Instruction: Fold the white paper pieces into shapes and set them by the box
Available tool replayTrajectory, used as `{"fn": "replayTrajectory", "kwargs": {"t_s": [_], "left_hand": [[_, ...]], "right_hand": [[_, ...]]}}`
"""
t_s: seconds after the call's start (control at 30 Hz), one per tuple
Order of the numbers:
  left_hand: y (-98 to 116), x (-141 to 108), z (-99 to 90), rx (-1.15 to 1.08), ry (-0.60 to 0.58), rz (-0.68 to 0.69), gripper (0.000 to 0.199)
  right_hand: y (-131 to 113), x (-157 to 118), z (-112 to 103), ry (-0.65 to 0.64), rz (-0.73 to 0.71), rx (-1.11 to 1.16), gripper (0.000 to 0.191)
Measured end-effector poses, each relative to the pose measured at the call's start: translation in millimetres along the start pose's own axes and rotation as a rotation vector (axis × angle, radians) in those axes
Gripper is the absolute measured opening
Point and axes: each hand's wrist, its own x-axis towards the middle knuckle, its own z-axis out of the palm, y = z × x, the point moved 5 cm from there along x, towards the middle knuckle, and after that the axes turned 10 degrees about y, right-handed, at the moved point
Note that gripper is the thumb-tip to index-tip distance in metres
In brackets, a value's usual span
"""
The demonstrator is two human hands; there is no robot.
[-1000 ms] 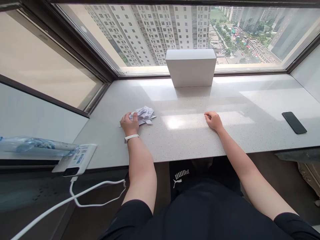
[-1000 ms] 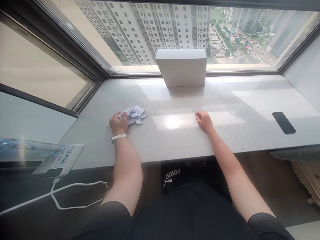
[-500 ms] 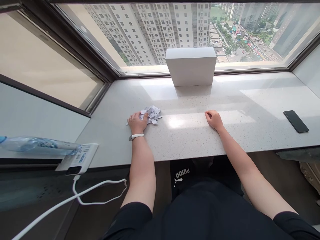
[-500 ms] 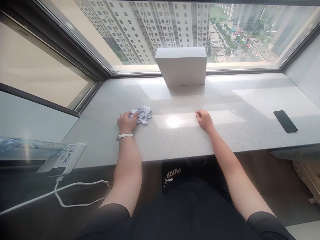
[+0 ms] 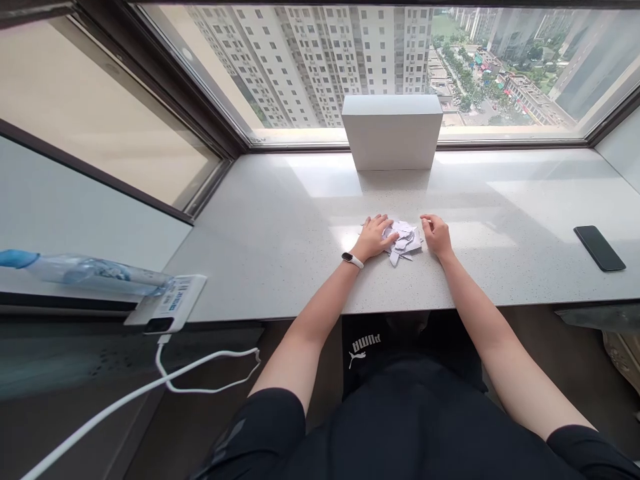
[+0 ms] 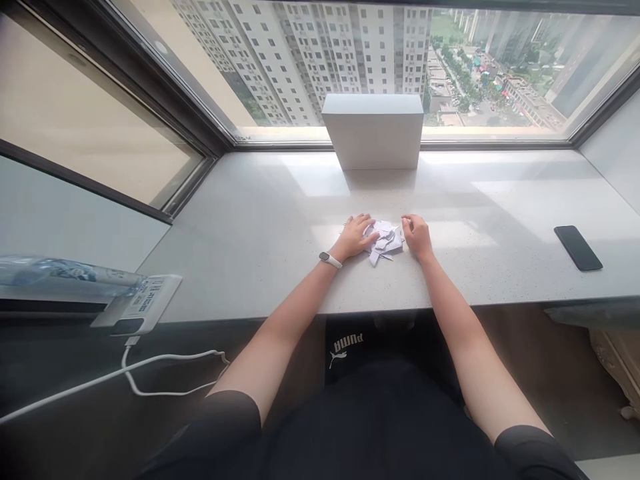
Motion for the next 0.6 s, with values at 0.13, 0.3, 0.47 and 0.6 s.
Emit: {"fn": "replayTrajectory", "kwargs": {"t_s": [0.13,0.3,0.47,0.6], "left_hand": [[43,8,23.3,-0.036,-0.054,0.144,0.065],[52,11,28.5,-0.090,-0.037,0.198,0.059],[47,14,22.2,-0.125,0.029,0.228,0.059],[51,17,26.4,-0.099,0.064,0.269,0.055]], "right_hand": [[-2,2,-6,-0.006,0.026,0.044,0.073],[-3,4,-7,-0.143,0.128,0.209,0.072],[4,12,-14,-0.231,0.280,0.395,0.069],[12,27,-22,-0.190,0.322,0.468,0.066]]}}
